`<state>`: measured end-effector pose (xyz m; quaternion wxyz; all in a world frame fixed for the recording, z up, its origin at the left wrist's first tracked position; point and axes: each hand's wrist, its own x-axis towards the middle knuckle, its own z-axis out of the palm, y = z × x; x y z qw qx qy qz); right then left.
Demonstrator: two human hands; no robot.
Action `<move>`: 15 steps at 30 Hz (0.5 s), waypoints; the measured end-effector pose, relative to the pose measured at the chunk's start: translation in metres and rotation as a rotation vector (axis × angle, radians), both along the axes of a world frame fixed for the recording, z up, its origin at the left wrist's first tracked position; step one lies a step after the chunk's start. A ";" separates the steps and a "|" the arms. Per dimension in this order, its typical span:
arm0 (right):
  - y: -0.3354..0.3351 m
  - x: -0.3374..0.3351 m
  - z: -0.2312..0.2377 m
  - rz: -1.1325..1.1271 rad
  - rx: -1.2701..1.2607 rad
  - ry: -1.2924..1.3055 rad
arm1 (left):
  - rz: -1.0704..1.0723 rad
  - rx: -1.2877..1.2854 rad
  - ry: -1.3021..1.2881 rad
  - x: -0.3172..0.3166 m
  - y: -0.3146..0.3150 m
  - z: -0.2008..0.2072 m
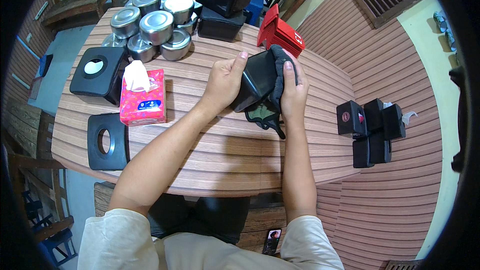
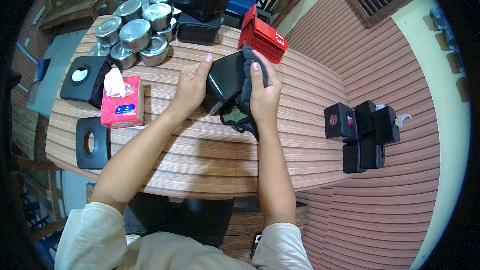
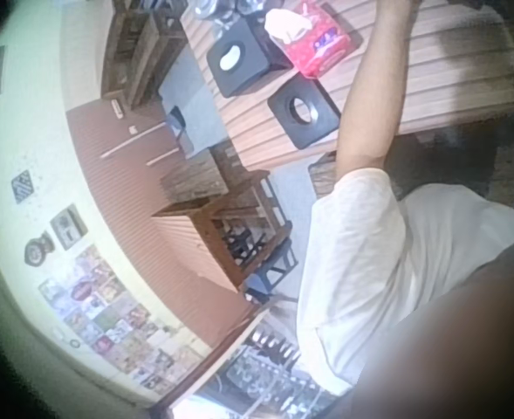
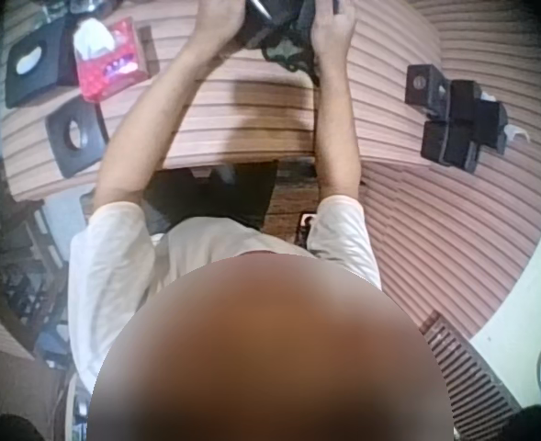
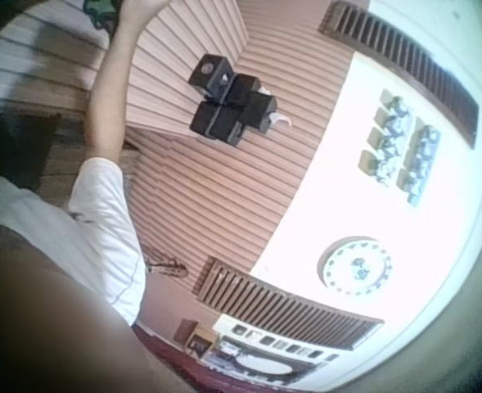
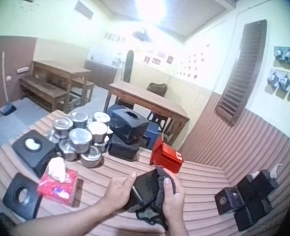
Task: The person assembles a black tissue box by inserting a black plastic insert into a fabric cover. They then place a pink tissue pack into the assembled box and adjust the tissues to fit properly.
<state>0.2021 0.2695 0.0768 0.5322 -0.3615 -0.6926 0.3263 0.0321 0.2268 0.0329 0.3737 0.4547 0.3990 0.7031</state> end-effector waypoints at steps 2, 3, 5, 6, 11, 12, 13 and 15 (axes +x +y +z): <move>0.005 0.002 -0.004 0.049 -0.108 0.129 | -0.038 -0.038 0.001 -0.002 -0.002 0.003; 0.006 0.005 -0.005 0.068 -0.155 0.138 | -0.024 -0.020 0.002 -0.001 -0.004 0.004; 0.009 0.008 -0.010 0.105 -0.375 0.332 | -0.011 0.011 -0.002 0.000 -0.007 0.005; 0.011 0.009 -0.013 0.125 -0.476 0.431 | -0.012 -0.015 -0.040 0.000 -0.006 0.005; 0.019 0.012 -0.024 0.100 -0.591 0.384 | 0.014 -0.071 -0.304 -0.010 0.003 -0.004; 0.019 0.012 -0.025 0.057 -0.610 0.311 | 0.045 -0.098 -0.373 -0.013 0.005 -0.007; 0.019 0.013 -0.025 0.098 -0.562 0.251 | 0.008 -0.181 -0.624 -0.015 0.010 -0.009; 0.018 0.014 -0.024 0.150 -0.495 0.141 | -0.046 -0.155 -0.769 -0.020 0.015 -0.014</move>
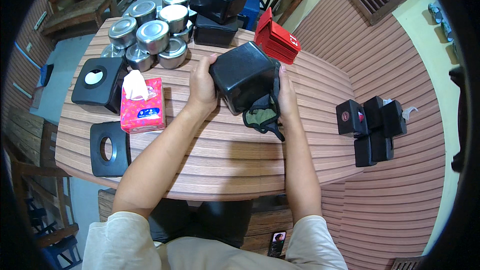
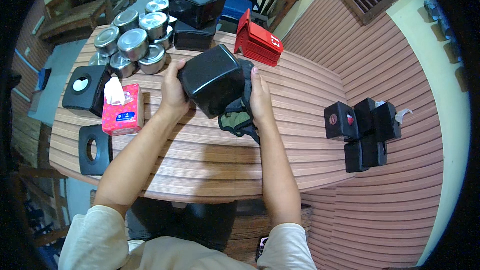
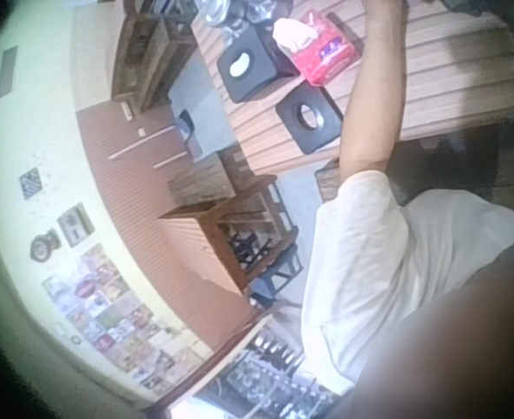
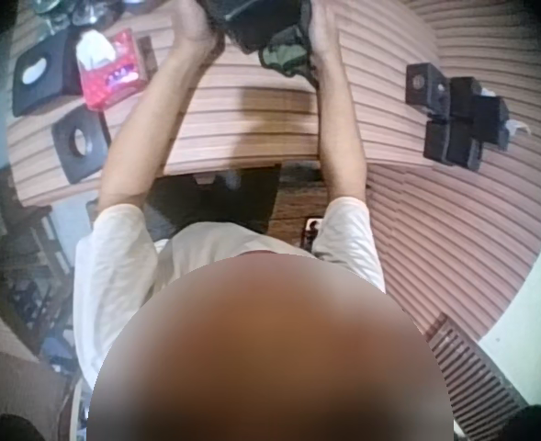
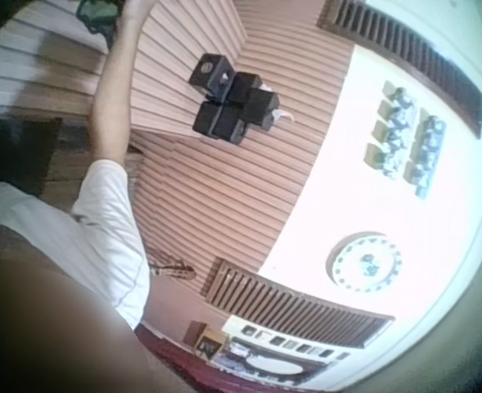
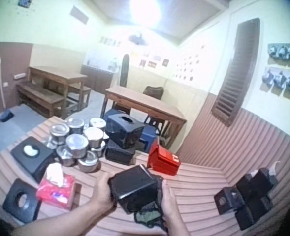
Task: The person assembles a black tissue box by inserting a black plastic insert into a fabric cover. They then place a pink tissue pack into the assembled box and adjust the tissues to fit properly.
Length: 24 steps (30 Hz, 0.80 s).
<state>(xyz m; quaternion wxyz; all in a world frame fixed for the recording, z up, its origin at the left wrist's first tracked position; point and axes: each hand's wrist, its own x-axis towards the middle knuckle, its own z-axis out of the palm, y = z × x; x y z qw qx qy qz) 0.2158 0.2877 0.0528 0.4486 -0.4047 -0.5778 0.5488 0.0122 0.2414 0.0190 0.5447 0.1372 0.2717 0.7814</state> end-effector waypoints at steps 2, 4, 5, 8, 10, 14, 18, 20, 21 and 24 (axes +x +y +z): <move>-0.001 0.001 0.002 -0.005 -0.059 0.096 | -0.034 -0.006 -0.124 -0.004 0.003 -0.004; -0.002 0.001 0.006 -0.014 -0.022 0.133 | -0.131 0.045 -0.166 -0.003 0.003 -0.007; -0.001 0.001 0.008 -0.023 0.045 0.124 | -0.175 0.010 -0.190 -0.002 0.003 -0.009; -0.002 0.003 0.016 -0.111 0.245 0.021 | -0.180 0.107 -0.023 0.001 0.007 -0.009; -0.006 0.006 0.022 -0.195 0.343 -0.066 | -0.067 0.201 0.321 0.002 0.011 -0.008; -0.014 0.004 0.028 -0.292 0.740 -0.424 | -0.045 0.240 0.876 0.003 0.004 -0.008; -0.013 0.000 0.029 -0.319 0.784 -0.454 | -0.008 0.288 0.834 0.017 -0.010 -0.007; -0.015 -0.001 0.030 -0.309 0.754 -0.431 | -0.071 0.271 0.754 0.017 -0.009 -0.007; -0.017 -0.003 0.030 -0.314 0.817 -0.479 | -0.100 0.252 0.737 0.015 -0.006 -0.007; -0.028 -0.013 0.033 -0.270 0.903 -0.561 | -0.139 0.210 0.748 0.012 -0.003 -0.010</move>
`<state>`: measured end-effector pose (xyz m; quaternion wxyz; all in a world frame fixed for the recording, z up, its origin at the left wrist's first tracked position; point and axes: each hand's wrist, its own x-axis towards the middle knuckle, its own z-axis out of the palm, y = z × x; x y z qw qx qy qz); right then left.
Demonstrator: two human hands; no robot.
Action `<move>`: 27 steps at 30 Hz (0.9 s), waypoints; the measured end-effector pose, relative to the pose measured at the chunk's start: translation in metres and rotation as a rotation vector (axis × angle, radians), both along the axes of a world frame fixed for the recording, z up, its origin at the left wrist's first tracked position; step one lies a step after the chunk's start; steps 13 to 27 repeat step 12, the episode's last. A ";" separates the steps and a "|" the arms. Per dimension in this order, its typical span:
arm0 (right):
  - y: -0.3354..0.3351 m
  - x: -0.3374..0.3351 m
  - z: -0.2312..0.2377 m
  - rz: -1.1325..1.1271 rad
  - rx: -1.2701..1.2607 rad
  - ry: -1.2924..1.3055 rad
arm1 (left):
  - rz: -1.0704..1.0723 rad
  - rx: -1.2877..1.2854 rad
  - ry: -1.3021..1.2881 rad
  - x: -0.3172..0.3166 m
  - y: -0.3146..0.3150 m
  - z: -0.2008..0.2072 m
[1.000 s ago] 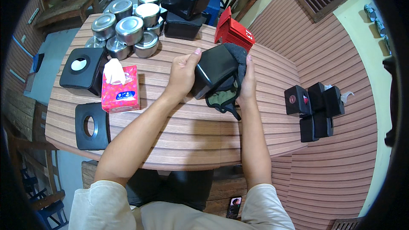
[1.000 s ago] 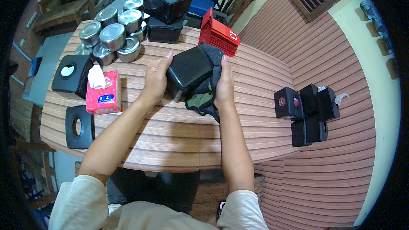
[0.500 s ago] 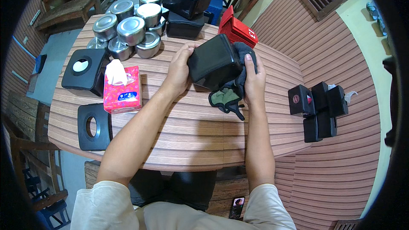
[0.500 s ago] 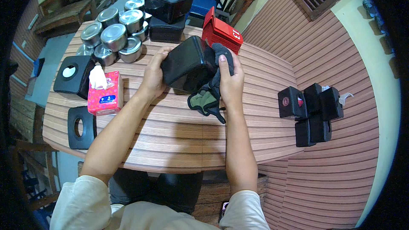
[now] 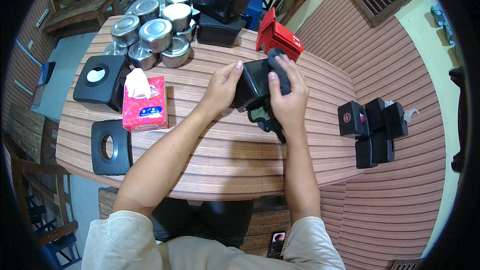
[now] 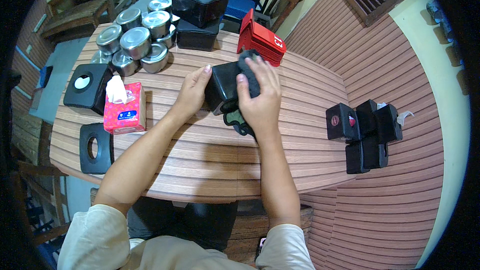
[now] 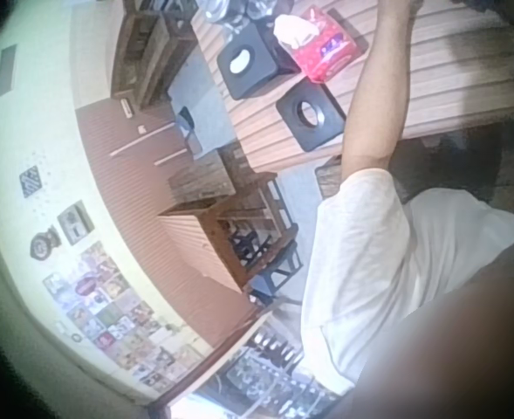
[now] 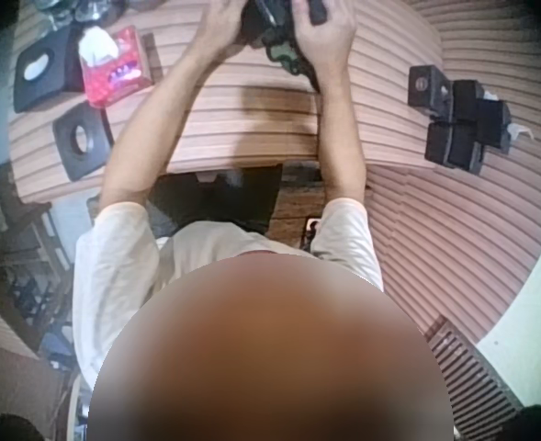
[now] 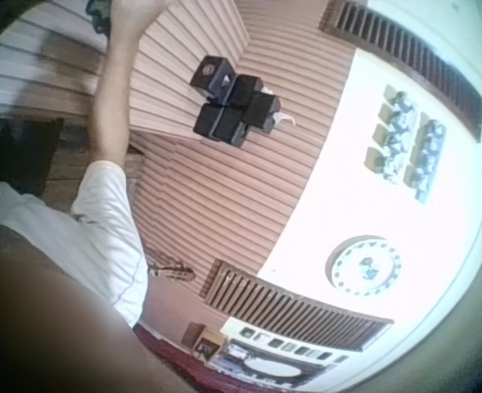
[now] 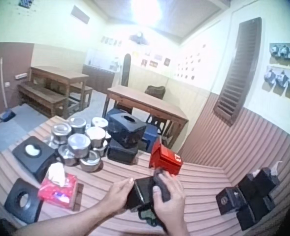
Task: The person assembles a black tissue box by inserting a black plastic insert into a fabric cover. They then place a pink tissue pack into the assembled box and adjust the tissues to fit properly.
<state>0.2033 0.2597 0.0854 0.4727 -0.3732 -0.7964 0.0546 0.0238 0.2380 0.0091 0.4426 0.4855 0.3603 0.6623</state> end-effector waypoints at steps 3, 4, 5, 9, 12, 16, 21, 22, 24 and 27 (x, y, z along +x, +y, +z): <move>-0.022 -0.010 0.001 0.053 0.031 -0.192 | 0.015 0.029 -0.004 0.000 -0.001 -0.001; -0.028 -0.015 0.001 0.087 0.024 -0.200 | 0.023 0.026 -0.011 0.000 -0.002 -0.001; -0.033 -0.019 0.000 0.126 0.034 -0.215 | 0.007 0.033 -0.049 0.001 -0.004 0.000; -0.033 -0.021 -0.004 0.099 0.073 -0.247 | -0.025 0.000 -0.109 0.002 -0.006 -0.001; -0.013 -0.010 0.001 0.033 -0.008 -0.129 | -0.022 0.008 -0.070 0.005 -0.002 -0.002; -0.013 -0.010 0.001 0.033 -0.008 -0.129 | -0.022 0.008 -0.070 0.005 -0.002 -0.002; -0.013 -0.010 0.001 0.033 -0.008 -0.129 | -0.022 0.008 -0.070 0.005 -0.002 -0.002; -0.013 -0.010 0.001 0.033 -0.008 -0.129 | -0.022 0.008 -0.070 0.005 -0.002 -0.002; -0.013 -0.010 0.001 0.033 -0.008 -0.129 | -0.022 0.008 -0.070 0.005 -0.002 -0.002; -0.013 -0.010 0.001 0.033 -0.008 -0.129 | -0.022 0.008 -0.070 0.005 -0.002 -0.002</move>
